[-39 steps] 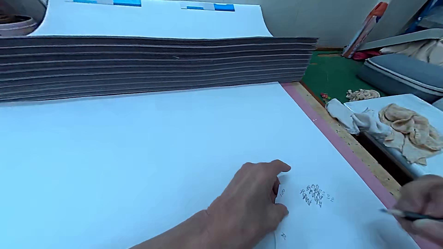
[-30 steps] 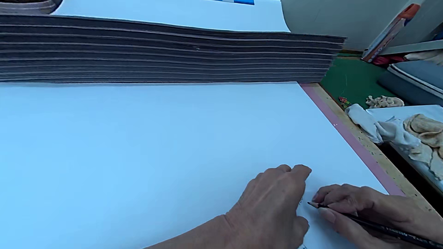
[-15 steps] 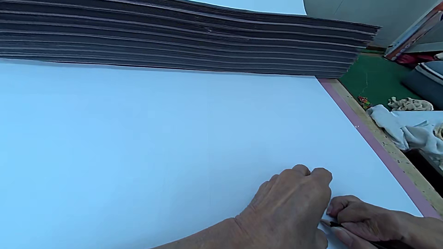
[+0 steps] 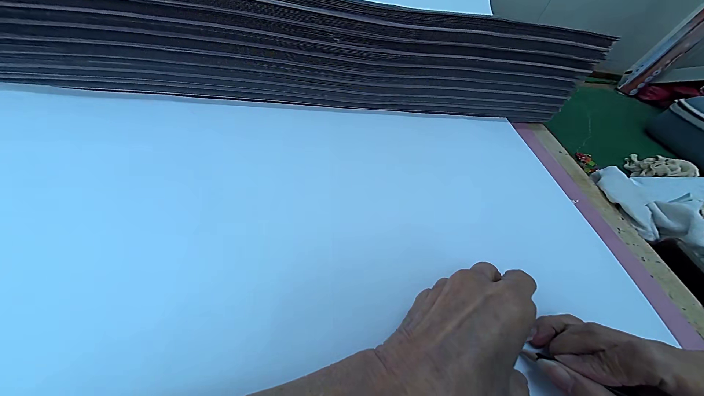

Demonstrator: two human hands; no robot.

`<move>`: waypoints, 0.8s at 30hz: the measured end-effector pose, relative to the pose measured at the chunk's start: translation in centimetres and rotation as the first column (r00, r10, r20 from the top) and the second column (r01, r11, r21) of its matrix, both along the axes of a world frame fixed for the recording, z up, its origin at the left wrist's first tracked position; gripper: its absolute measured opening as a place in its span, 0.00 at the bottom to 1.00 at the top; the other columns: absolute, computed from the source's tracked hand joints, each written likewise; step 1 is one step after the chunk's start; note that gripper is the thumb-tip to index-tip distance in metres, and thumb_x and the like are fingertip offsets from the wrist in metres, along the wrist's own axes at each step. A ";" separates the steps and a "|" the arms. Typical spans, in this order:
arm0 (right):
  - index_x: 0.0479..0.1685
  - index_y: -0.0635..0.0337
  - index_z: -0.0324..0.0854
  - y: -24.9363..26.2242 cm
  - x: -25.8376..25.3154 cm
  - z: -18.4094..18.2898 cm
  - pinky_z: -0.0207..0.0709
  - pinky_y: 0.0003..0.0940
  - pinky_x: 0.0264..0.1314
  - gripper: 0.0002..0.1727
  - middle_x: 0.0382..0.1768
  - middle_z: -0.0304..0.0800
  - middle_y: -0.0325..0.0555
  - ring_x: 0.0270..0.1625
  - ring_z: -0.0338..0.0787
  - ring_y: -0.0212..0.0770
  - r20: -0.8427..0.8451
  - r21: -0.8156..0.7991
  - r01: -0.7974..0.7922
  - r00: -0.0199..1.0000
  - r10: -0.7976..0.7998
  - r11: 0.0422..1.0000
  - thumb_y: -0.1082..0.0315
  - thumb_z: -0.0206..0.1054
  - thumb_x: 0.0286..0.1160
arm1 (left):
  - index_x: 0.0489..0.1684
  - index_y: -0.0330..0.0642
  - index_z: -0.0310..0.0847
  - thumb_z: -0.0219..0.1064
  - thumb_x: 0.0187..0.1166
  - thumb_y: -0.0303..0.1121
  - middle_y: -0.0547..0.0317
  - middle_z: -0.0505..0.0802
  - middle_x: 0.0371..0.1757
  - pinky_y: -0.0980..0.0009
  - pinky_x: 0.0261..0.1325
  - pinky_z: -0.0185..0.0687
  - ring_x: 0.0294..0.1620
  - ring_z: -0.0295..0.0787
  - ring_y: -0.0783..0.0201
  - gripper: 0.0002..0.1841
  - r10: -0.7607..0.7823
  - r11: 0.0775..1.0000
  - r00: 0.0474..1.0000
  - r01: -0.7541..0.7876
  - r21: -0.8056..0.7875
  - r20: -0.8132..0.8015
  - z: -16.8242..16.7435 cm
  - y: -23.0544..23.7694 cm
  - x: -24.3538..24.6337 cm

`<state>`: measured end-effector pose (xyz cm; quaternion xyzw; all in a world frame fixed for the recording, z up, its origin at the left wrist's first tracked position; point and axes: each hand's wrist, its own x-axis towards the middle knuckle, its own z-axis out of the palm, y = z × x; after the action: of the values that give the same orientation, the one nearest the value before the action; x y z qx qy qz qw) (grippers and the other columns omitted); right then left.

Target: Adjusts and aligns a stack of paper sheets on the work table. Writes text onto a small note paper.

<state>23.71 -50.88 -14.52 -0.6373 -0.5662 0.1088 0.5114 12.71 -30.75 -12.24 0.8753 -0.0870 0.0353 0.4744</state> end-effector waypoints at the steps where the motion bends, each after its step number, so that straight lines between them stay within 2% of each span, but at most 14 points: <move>1: 0.31 0.69 0.79 0.0 0.0 0.0 0.84 0.27 0.64 0.08 0.34 0.92 0.49 0.53 0.93 0.31 0.001 -0.001 -0.002 1.000 0.002 1.000 0.76 0.72 0.73 | 0.71 0.27 0.79 0.78 0.63 0.26 0.48 0.89 0.40 0.70 0.30 0.78 0.30 0.83 0.60 0.31 0.001 1.000 1.000 -0.001 0.004 0.002 0.0 0.0 0.0; 14: 0.31 0.68 0.79 0.1 -0.1 0.2 0.86 0.25 0.60 0.06 0.36 0.93 0.48 0.52 0.93 0.30 0.009 -0.009 0.021 1.000 -0.021 1.000 0.77 0.71 0.73 | 0.72 0.28 0.78 0.77 0.64 0.26 0.48 0.90 0.41 0.68 0.32 0.78 0.32 0.84 0.59 0.32 0.002 1.000 1.000 -0.002 0.028 0.002 0.1 -0.1 -0.2; 17: 0.38 0.58 0.84 -0.1 -0.2 0.6 0.88 0.27 0.60 0.02 0.40 0.95 0.37 0.50 0.94 0.28 -0.096 -0.003 0.052 0.994 -0.052 0.999 0.74 0.72 0.75 | 0.70 0.30 0.80 0.78 0.63 0.28 0.50 0.89 0.40 0.72 0.30 0.78 0.29 0.83 0.63 0.30 0.018 1.000 1.000 -0.018 0.015 0.010 -0.2 0.0 -0.3; 19: 0.42 0.47 0.87 -0.7 0.0 1.1 0.90 0.23 0.54 0.03 0.42 0.96 0.27 0.45 0.94 0.25 -0.135 -0.005 0.152 0.979 -0.151 0.988 0.68 0.71 0.78 | 0.66 0.32 0.81 0.78 0.62 0.29 0.52 0.88 0.40 0.76 0.28 0.78 0.28 0.82 0.67 0.29 0.024 1.000 1.000 -0.024 0.002 0.012 -0.4 0.0 -0.3; 21: 0.45 0.42 0.88 -1.9 0.6 1.2 0.89 0.18 0.45 0.05 0.44 0.95 0.24 0.40 0.93 0.22 -0.125 0.001 0.218 0.968 -0.216 0.976 0.65 0.69 0.80 | 0.63 0.33 0.83 0.79 0.61 0.30 0.54 0.88 0.40 0.78 0.27 0.77 0.27 0.82 0.69 0.27 0.036 0.999 0.999 -0.036 -0.005 0.004 -0.5 -0.1 -0.3; 22: 0.48 0.43 0.88 -2.6 0.9 1.0 0.88 0.18 0.46 0.06 0.46 0.95 0.24 0.42 0.93 0.22 -0.098 -0.008 0.218 0.971 -0.218 0.976 0.64 0.67 0.81 | 0.63 0.33 0.83 0.80 0.60 0.30 0.54 0.88 0.40 0.80 0.27 0.78 0.27 0.83 0.70 0.27 0.043 0.999 0.999 -0.043 -0.006 0.004 -0.6 -0.1 -0.3; 24: 0.49 0.44 0.86 -4.1 1.3 0.7 0.88 0.23 0.58 0.06 0.48 0.94 0.24 0.50 0.93 0.23 -0.018 -0.034 0.217 0.976 -0.218 0.976 0.65 0.66 0.82 | 0.66 0.34 0.82 0.80 0.60 0.30 0.55 0.88 0.41 0.82 0.27 0.78 0.28 0.83 0.72 0.29 0.046 0.999 0.999 -0.047 0.004 0.020 -0.8 0.0 -0.2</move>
<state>25.02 -54.98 -13.82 -0.7023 -0.4857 0.0679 0.5160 12.50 -30.80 -13.03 0.8778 -0.0714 0.0548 0.4704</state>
